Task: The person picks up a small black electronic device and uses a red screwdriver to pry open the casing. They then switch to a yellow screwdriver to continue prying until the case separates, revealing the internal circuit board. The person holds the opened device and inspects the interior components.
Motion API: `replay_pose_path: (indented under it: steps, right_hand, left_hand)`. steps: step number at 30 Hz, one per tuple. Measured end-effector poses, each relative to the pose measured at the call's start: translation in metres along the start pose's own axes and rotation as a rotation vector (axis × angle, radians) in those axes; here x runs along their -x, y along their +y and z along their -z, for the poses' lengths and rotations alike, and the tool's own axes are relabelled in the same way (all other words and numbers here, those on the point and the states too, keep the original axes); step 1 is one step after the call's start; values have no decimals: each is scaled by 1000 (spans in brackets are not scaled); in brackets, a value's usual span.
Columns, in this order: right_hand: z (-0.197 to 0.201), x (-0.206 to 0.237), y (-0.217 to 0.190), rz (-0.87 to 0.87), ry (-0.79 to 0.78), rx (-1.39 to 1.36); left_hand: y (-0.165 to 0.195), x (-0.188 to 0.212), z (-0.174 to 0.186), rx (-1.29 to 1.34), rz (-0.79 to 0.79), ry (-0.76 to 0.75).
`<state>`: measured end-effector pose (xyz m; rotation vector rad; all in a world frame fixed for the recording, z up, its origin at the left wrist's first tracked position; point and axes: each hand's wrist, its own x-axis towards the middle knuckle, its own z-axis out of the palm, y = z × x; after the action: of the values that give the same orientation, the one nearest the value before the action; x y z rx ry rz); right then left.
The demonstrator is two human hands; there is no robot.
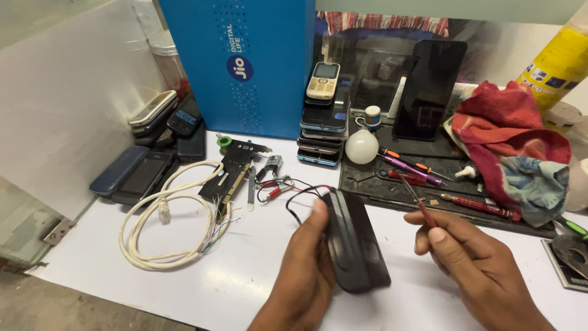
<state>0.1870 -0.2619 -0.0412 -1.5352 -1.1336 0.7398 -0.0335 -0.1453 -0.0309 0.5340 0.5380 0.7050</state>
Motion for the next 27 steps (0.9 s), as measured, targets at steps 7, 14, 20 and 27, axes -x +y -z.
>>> replay_pose_path:
  steps: [7, 14, 20, 27]
  right_hand:
    - [-9, -1, 3, 60, -19, 232]
    - [-10, 2, 12, 70, 39, 382]
    - [-9, 9, 9, 316, -168, 291]
    - [-12, 12, 0, 327, 50, 421]
  left_hand:
    - [8, 2, 8, 179, 32, -79]
    - [0, 5, 15, 208, 11, -334]
    - [-8, 5, 4, 130, -194, -296]
    - [-4, 4, -3, -3, -233, -274]
